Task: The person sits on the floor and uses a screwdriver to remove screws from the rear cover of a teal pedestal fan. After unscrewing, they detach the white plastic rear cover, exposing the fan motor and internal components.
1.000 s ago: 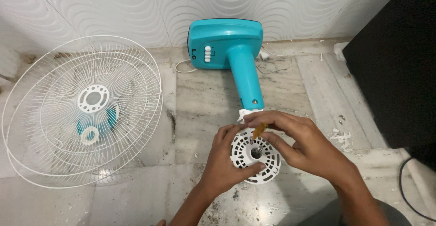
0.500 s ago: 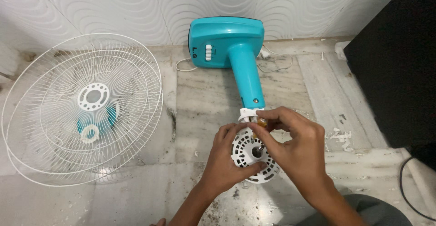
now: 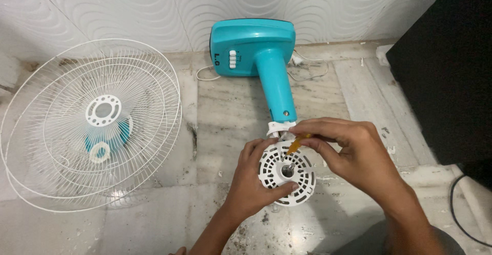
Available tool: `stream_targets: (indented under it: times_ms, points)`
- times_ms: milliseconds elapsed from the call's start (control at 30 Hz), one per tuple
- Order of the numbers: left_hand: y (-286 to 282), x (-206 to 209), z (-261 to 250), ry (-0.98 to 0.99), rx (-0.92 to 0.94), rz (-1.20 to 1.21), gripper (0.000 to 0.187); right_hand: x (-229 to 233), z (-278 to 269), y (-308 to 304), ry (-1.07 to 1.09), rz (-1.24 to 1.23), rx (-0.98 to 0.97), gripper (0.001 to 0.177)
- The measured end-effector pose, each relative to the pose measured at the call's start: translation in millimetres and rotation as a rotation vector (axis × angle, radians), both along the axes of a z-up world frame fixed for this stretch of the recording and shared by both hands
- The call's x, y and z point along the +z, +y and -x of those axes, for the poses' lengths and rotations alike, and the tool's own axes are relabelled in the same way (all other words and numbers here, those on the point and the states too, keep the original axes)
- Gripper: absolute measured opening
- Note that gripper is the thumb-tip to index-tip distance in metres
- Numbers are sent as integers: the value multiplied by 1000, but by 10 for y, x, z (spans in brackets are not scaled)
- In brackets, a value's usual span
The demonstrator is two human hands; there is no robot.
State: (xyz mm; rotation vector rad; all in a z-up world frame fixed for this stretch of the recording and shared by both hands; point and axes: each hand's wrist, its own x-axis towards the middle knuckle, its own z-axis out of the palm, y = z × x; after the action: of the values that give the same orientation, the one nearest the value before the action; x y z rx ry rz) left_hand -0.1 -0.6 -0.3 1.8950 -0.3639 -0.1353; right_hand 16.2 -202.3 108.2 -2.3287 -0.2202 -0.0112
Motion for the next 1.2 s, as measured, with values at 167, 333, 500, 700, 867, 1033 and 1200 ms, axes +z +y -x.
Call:
stream_targets:
  times_ms: [167,333,500,700,867,1033,1200]
  points:
    - [-15,4,7,34,-26,-34,96,-94,-21,-129,-74,-89,294,32]
    - [-12,-10,18,36,-45,-67,99,-174,18,-158,-43,-144,352,32]
    - [-22,-30,21,13,-45,-82,99,-116,22,-121,-167,-98,365,35]
    - [-7,-16,30,-36,-28,-71,100,-146,57,143,-303,-92,80,28]
    - [5,24,25,-86,-8,-131,98,-131,136,270,-294,-127,-125,30]
    - [-1,39,14,-91,1,-233,99,-10,159,216,-180,-74,-71,24]
    - [3,27,-3,-75,-15,-258,101,87,177,153,-78,-25,-23,28]
